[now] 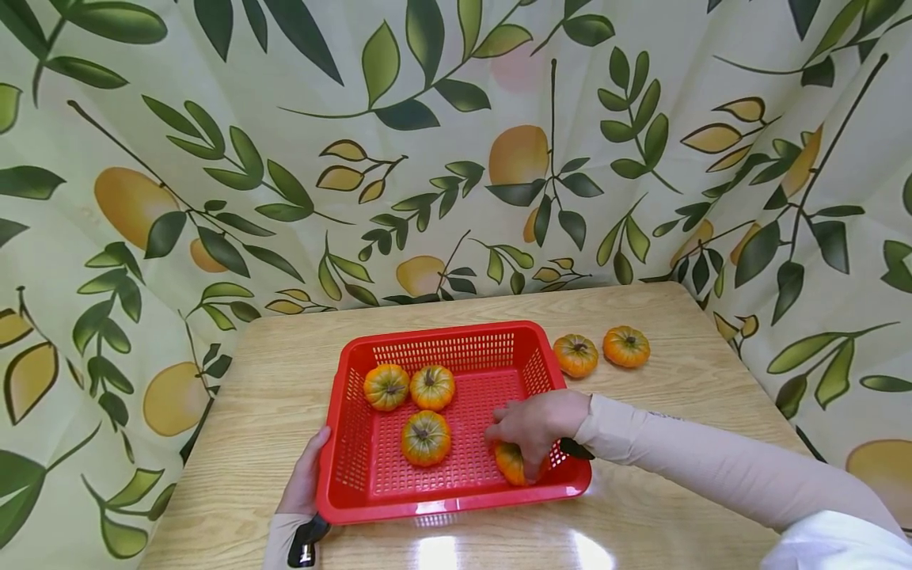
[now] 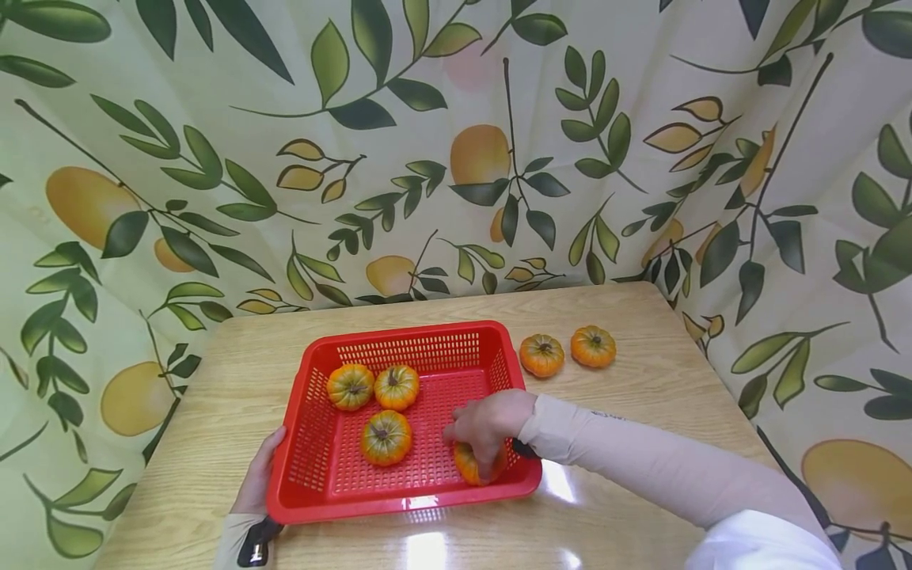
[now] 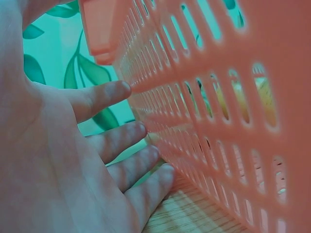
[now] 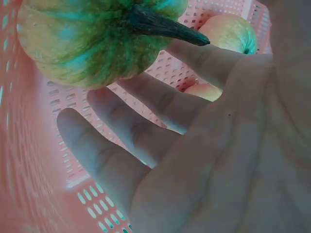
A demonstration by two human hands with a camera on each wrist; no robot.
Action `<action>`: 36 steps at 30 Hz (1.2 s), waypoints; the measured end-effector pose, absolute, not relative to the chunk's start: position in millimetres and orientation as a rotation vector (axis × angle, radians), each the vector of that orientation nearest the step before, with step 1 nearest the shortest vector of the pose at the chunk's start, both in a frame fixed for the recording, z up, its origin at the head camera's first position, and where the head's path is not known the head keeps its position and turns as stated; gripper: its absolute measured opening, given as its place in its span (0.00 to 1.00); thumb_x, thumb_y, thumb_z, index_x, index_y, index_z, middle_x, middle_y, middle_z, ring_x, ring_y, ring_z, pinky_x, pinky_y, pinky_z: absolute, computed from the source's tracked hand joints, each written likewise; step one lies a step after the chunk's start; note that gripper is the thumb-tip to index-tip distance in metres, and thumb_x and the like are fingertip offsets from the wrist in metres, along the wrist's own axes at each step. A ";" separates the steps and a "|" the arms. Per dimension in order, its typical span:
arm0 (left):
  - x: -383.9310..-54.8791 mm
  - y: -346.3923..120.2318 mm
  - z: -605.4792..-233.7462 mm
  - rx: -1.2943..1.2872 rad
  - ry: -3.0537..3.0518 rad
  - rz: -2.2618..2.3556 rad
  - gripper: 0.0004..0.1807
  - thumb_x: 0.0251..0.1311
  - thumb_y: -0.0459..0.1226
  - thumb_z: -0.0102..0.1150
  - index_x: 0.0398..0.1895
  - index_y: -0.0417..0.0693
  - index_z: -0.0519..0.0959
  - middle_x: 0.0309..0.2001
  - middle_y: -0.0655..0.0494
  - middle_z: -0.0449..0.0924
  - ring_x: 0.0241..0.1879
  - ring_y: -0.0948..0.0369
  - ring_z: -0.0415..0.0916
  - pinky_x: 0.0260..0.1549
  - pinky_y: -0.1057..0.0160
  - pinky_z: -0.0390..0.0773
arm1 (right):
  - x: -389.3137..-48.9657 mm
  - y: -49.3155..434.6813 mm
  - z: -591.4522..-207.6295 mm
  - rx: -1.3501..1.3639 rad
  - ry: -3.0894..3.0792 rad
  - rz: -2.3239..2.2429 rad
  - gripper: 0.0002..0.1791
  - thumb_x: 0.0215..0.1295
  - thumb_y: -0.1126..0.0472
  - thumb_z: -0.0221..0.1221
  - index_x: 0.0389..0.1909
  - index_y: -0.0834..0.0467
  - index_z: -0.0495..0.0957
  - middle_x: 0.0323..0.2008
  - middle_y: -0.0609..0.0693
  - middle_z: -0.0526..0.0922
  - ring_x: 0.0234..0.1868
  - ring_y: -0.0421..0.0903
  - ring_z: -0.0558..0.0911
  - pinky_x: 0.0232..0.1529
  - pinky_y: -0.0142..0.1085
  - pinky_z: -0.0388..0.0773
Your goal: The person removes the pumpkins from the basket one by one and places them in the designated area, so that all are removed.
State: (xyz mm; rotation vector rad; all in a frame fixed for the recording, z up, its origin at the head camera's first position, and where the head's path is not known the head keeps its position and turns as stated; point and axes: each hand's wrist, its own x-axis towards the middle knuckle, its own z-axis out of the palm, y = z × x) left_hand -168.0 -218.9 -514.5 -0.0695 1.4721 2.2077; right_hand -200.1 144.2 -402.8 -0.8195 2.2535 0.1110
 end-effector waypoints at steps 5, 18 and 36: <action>-168.5 -218.5 -515.9 -0.068 1.474 2.207 0.23 0.74 0.60 0.31 0.56 0.72 0.76 0.50 0.66 0.84 0.51 0.64 0.81 0.54 0.59 0.81 | -200.0 144.2 -404.4 -0.832 2.247 0.117 0.32 0.50 0.52 0.77 0.57 0.39 0.74 0.54 0.40 0.76 0.47 0.40 0.76 0.56 0.36 0.79; -170.9 -220.9 -517.6 0.002 1.441 2.204 0.23 0.75 0.59 0.29 0.57 0.74 0.76 0.50 0.68 0.83 0.51 0.66 0.81 0.54 0.60 0.81 | -202.3 143.6 -403.9 -0.929 2.358 0.130 0.35 0.50 0.47 0.76 0.60 0.41 0.74 0.52 0.42 0.77 0.48 0.39 0.76 0.49 0.37 0.79; -167.6 -218.2 -515.5 -0.054 1.480 2.218 0.23 0.74 0.60 0.30 0.57 0.73 0.75 0.50 0.67 0.83 0.50 0.65 0.81 0.53 0.60 0.81 | -211.2 158.9 -394.2 -0.947 2.425 -0.289 0.31 0.52 0.49 0.74 0.55 0.42 0.70 0.48 0.39 0.71 0.45 0.36 0.75 0.49 0.31 0.79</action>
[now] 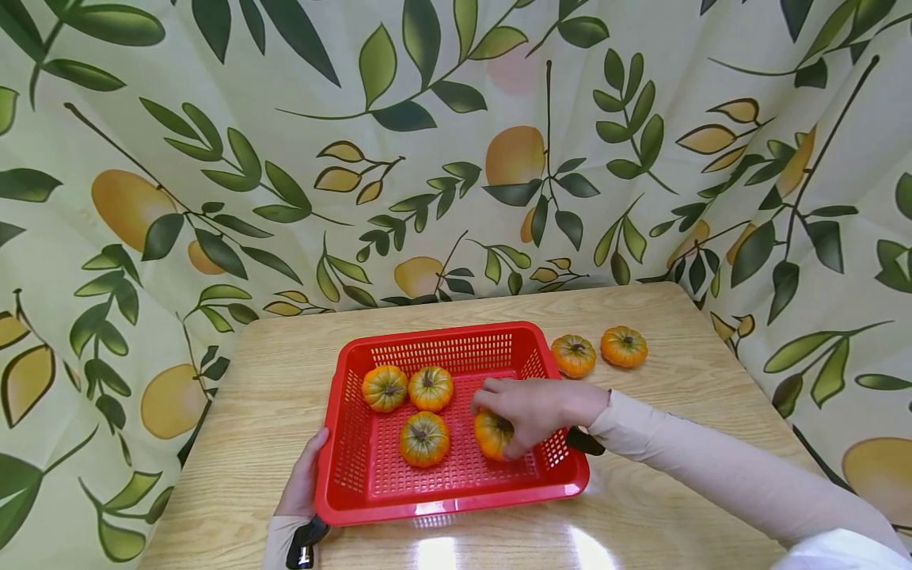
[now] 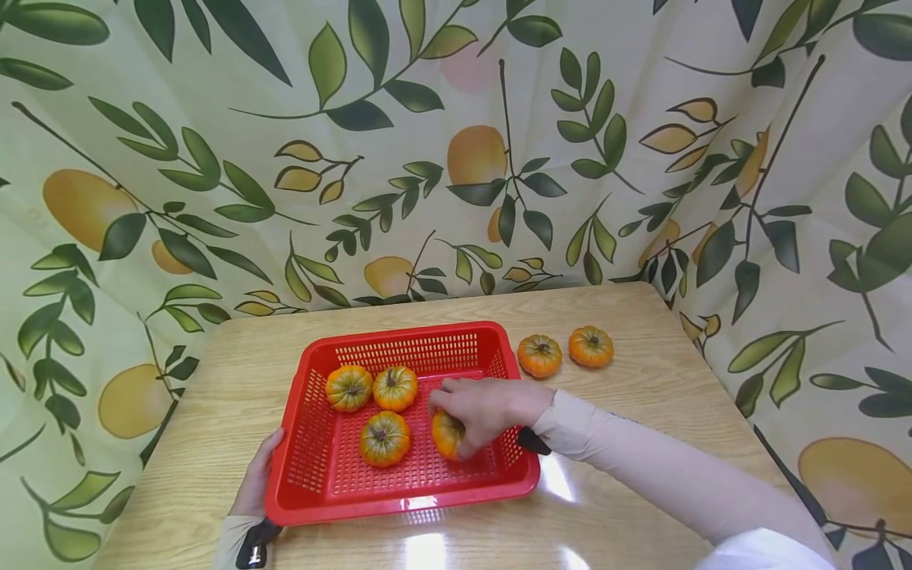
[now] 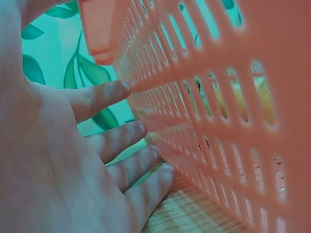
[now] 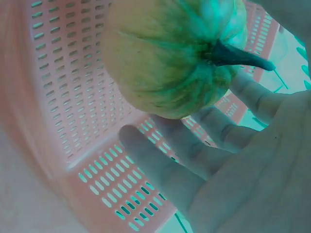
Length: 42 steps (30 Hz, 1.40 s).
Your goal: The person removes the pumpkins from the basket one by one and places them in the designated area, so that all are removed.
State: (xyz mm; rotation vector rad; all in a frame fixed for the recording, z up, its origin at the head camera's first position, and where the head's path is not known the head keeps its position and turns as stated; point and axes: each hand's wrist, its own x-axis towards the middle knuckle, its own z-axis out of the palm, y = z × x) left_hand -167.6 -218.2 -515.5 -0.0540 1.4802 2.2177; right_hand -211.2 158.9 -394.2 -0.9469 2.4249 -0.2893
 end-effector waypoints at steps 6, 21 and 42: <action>-166.0 -215.9 -513.6 -0.126 1.522 2.210 0.22 0.74 0.60 0.32 0.57 0.73 0.75 0.50 0.65 0.83 0.51 0.63 0.80 0.53 0.58 0.81 | -211.6 163.9 -392.5 -0.941 2.402 -0.424 0.32 0.52 0.52 0.74 0.56 0.42 0.70 0.49 0.39 0.69 0.46 0.36 0.75 0.50 0.30 0.78; -166.5 -214.1 -514.1 -0.188 1.531 2.218 0.22 0.73 0.61 0.32 0.57 0.73 0.75 0.50 0.64 0.82 0.51 0.62 0.80 0.53 0.57 0.81 | -213.4 173.2 -381.9 -0.923 2.471 -0.547 0.33 0.55 0.47 0.73 0.61 0.38 0.71 0.53 0.38 0.69 0.52 0.38 0.76 0.54 0.35 0.78; -167.1 -216.3 -510.3 -0.124 1.519 2.191 0.22 0.74 0.61 0.32 0.56 0.75 0.76 0.50 0.66 0.83 0.50 0.64 0.80 0.53 0.59 0.81 | -214.1 191.2 -373.1 -0.897 2.531 -0.650 0.34 0.59 0.45 0.70 0.66 0.37 0.70 0.58 0.37 0.71 0.55 0.37 0.75 0.58 0.39 0.78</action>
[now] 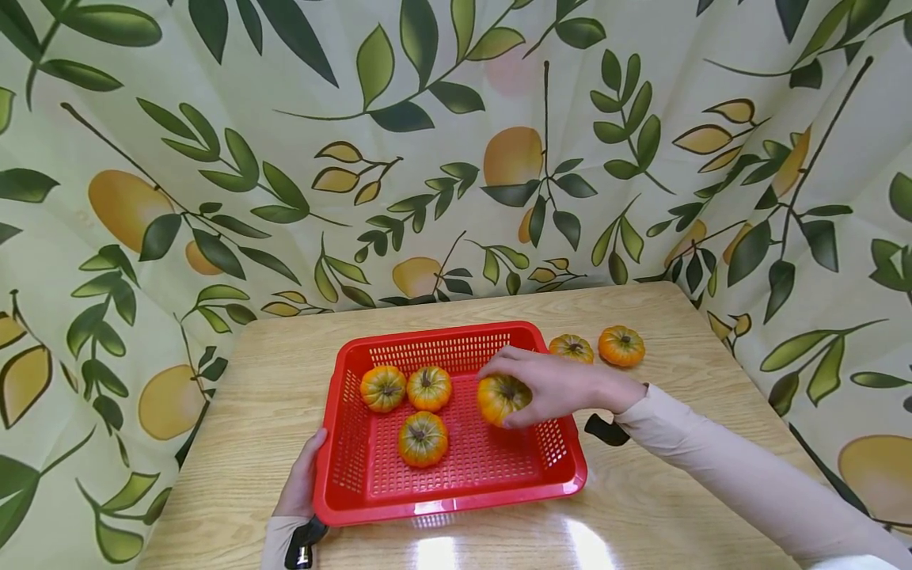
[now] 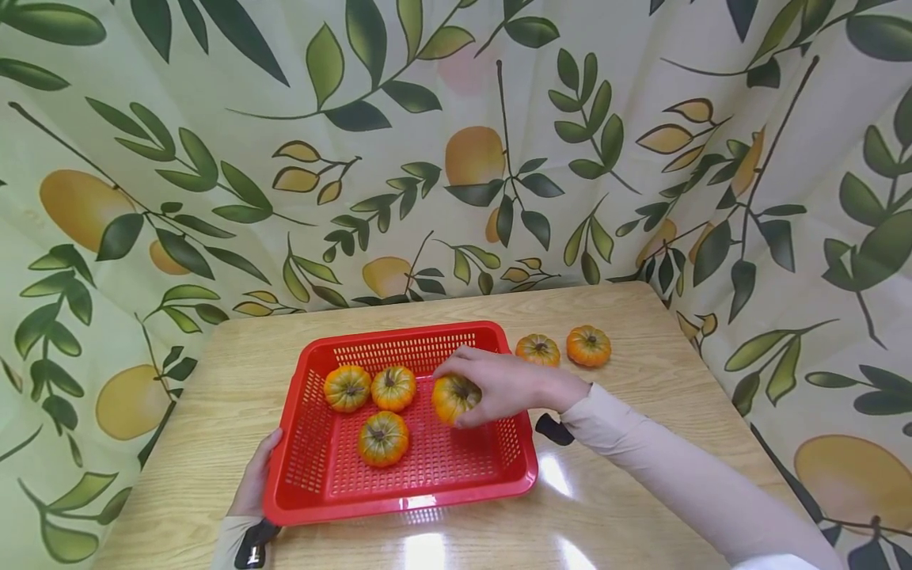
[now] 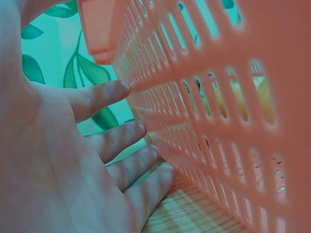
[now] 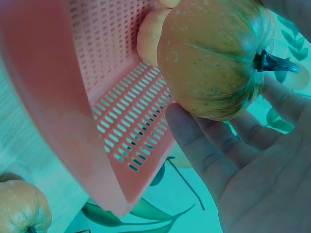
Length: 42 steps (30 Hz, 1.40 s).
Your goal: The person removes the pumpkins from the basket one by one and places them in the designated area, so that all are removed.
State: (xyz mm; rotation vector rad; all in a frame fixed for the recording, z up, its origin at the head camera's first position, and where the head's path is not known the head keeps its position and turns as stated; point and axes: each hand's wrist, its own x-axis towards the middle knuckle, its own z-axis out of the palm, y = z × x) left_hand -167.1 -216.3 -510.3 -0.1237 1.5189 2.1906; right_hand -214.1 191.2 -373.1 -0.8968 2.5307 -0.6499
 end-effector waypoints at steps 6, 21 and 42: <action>-170.8 -218.3 -506.4 -0.066 1.464 2.189 0.23 0.74 0.61 0.32 0.58 0.73 0.75 0.51 0.67 0.83 0.51 0.65 0.81 0.53 0.60 0.81 | -215.4 196.9 -372.1 -0.901 2.542 -0.699 0.33 0.60 0.47 0.70 0.66 0.39 0.70 0.60 0.38 0.71 0.56 0.37 0.75 0.59 0.39 0.79; -168.2 -216.5 -509.3 -0.126 1.561 2.188 0.22 0.74 0.61 0.32 0.56 0.74 0.75 0.50 0.66 0.83 0.50 0.64 0.80 0.52 0.60 0.81 | -219.6 210.2 -368.0 -0.869 2.589 -0.727 0.36 0.59 0.46 0.70 0.68 0.44 0.70 0.59 0.42 0.72 0.54 0.41 0.76 0.54 0.38 0.80; -166.9 -214.6 -511.3 -0.169 1.577 2.192 0.21 0.73 0.61 0.33 0.55 0.74 0.75 0.50 0.66 0.83 0.50 0.64 0.80 0.52 0.59 0.81 | -233.2 251.3 -360.5 -0.715 2.693 -0.935 0.40 0.58 0.46 0.73 0.69 0.52 0.70 0.59 0.53 0.72 0.53 0.49 0.76 0.51 0.42 0.81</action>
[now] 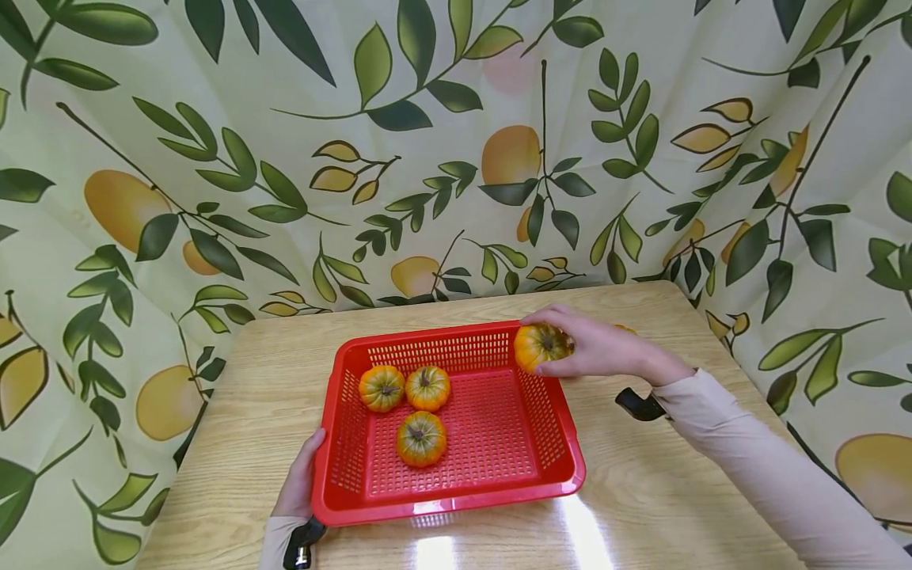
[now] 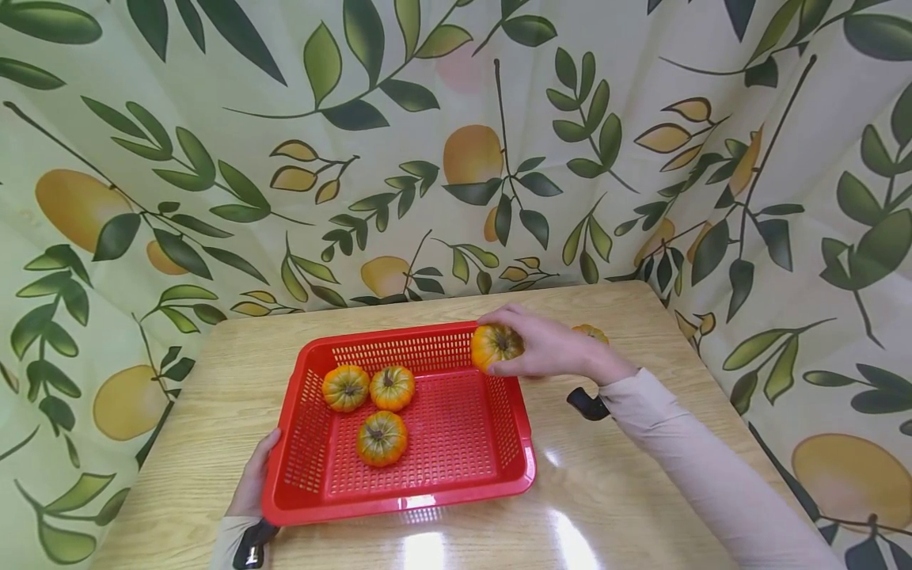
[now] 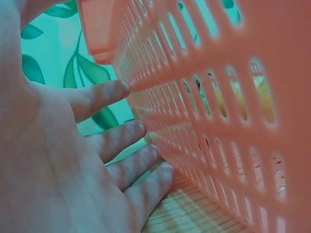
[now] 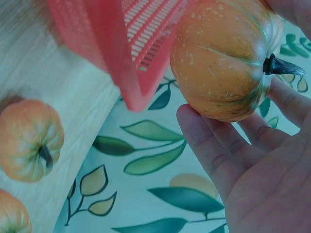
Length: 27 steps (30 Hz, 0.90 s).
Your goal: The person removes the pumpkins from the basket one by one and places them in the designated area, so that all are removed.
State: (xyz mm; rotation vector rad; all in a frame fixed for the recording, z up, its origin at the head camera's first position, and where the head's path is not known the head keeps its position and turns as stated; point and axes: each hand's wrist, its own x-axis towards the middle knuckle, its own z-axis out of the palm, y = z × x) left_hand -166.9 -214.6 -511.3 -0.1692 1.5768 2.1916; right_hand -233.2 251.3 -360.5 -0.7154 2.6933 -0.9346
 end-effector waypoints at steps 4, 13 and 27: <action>-167.7 -216.2 -511.0 -0.111 1.530 2.186 0.22 0.74 0.60 0.31 0.57 0.75 0.75 0.51 0.67 0.82 0.51 0.64 0.80 0.53 0.59 0.81 | -234.6 260.0 -360.0 -0.684 2.712 -0.974 0.40 0.58 0.47 0.73 0.69 0.52 0.69 0.60 0.54 0.72 0.54 0.50 0.76 0.54 0.45 0.79; -165.6 -215.7 -508.1 -0.119 1.519 2.190 0.22 0.74 0.61 0.31 0.57 0.75 0.75 0.51 0.66 0.83 0.50 0.64 0.80 0.53 0.60 0.81 | -241.1 277.2 -356.5 -0.661 2.774 -0.989 0.39 0.60 0.50 0.72 0.70 0.52 0.68 0.62 0.55 0.71 0.54 0.51 0.75 0.52 0.44 0.78; -164.9 -214.9 -508.7 -0.134 1.504 2.201 0.23 0.74 0.61 0.31 0.57 0.74 0.75 0.50 0.67 0.83 0.51 0.64 0.80 0.53 0.59 0.81 | -244.9 305.1 -352.8 -0.505 2.863 -0.988 0.38 0.60 0.47 0.71 0.69 0.52 0.69 0.62 0.56 0.72 0.56 0.52 0.76 0.55 0.48 0.77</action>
